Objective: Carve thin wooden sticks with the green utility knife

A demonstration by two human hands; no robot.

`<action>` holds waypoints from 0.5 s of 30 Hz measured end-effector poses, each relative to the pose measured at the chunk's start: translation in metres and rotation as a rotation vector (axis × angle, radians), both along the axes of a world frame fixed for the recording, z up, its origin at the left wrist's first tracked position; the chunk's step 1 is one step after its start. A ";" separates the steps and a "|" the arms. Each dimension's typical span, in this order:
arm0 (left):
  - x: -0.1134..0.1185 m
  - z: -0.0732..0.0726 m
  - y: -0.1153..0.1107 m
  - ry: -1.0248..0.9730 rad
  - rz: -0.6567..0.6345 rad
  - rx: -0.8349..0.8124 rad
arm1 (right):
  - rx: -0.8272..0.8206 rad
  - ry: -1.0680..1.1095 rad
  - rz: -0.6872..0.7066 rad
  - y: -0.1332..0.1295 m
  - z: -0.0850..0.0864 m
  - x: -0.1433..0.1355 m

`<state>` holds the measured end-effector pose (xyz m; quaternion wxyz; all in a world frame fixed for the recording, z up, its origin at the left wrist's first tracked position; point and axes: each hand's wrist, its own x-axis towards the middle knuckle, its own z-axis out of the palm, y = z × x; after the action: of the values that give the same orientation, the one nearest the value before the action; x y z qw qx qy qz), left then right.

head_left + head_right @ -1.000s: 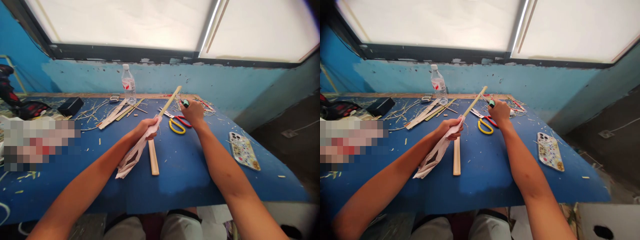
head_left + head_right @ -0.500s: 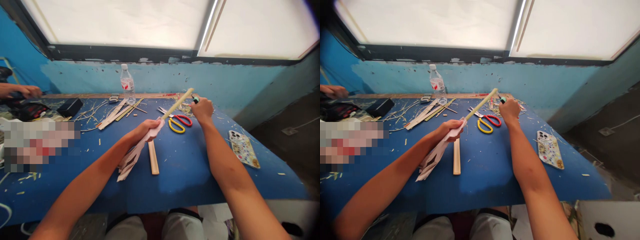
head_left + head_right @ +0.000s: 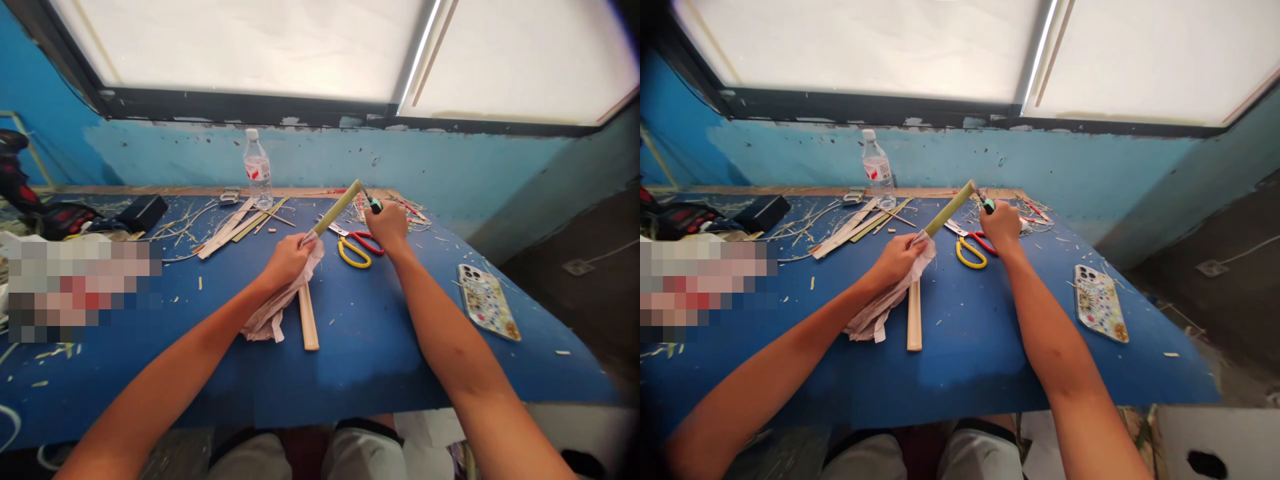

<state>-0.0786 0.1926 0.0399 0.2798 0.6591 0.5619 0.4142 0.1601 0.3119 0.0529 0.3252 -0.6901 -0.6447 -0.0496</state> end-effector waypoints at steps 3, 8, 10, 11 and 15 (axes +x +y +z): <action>0.002 0.005 -0.005 0.098 0.044 0.030 | -0.008 -0.045 0.003 -0.001 0.000 0.001; 0.003 0.008 -0.009 0.346 0.116 0.005 | -0.016 -0.075 -0.020 -0.002 0.001 0.001; 0.004 0.010 -0.011 0.436 0.152 -0.012 | -0.026 -0.076 -0.032 -0.003 0.003 0.000; 0.005 0.011 -0.013 0.469 0.165 -0.017 | -0.033 -0.075 -0.036 -0.003 0.003 0.001; 0.007 0.015 -0.017 0.535 0.201 -0.010 | -0.056 -0.079 -0.041 0.000 0.004 0.006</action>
<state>-0.0715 0.1761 0.0545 0.0824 0.6847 0.6801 0.2486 0.1664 0.3114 0.0569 0.2787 -0.7096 -0.6438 -0.0655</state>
